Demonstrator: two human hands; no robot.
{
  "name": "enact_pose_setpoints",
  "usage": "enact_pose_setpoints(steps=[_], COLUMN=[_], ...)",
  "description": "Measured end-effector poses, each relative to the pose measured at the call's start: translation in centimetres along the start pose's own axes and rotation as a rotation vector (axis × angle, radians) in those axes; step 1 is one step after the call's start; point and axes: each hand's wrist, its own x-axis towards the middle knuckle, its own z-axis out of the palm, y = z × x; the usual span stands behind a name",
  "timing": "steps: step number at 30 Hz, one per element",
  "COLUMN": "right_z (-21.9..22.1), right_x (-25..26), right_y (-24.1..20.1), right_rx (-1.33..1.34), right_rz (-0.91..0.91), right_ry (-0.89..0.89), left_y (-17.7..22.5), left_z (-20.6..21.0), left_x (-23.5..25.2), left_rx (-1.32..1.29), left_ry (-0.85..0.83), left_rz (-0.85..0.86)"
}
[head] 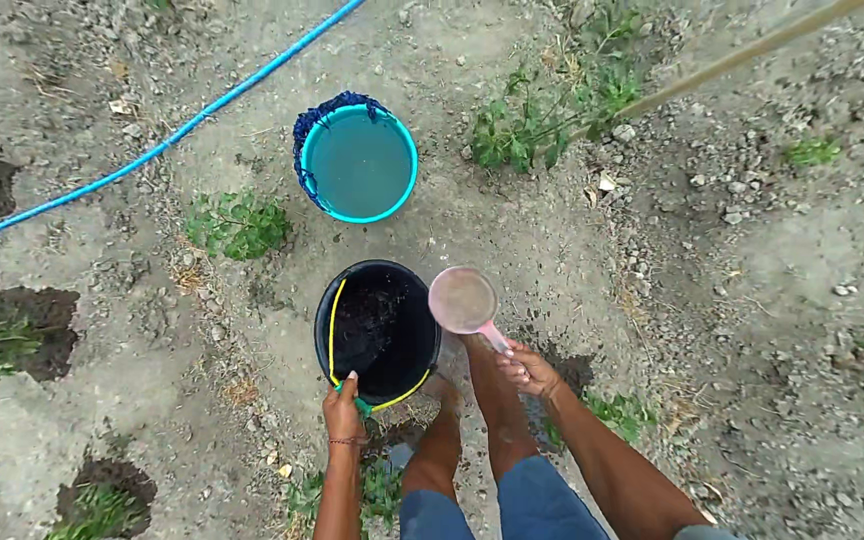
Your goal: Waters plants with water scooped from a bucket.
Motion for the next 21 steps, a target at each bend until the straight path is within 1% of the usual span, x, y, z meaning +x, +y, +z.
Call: enact_pose_setpoints(steps=[2, 6, 11, 14, 18, 19, 20, 21], right_z=[-0.7, -2.6, -4.4, -5.6, -6.1, -6.3, -6.5, -6.2], right_x=[2.1, 7.7, 13.9, 16.1, 17.7, 17.9, 17.9, 17.7], right_y=[-2.6, -9.0, -16.8, -20.1, -22.9, -23.2, -23.5, -23.6], right_rx=[0.019, 0.103, 0.245, 0.297, 0.352, 0.365, 0.389, 0.429], right_rz=[-0.066, -0.158, -0.264, -0.308, -0.345, -0.355, -0.376, -0.402], right_ry=[0.138, 0.339, 0.484, 0.498, 0.525, 0.504, 0.438, 0.326], left_y=[0.4, 1.5, 1.9, 2.0, 2.5, 2.6, 2.7, 2.8], left_z=[1.4, 4.1, 5.3, 6.4, 8.2, 8.6, 9.0, 9.3], left_x=[0.8, 2.2, 3.5, 4.0, 3.8, 3.6, 3.4, 3.1], left_rx=[-0.007, -0.034, 0.018, 0.021, -0.011, -0.016, -0.023, -0.032], left_ry=[0.045, 0.163, 0.236, 0.235, 0.241, 0.244, 0.24, 0.233], left_rz=[-0.042, -0.094, -0.163, -0.175, -0.215, -0.225, -0.234, -0.241])
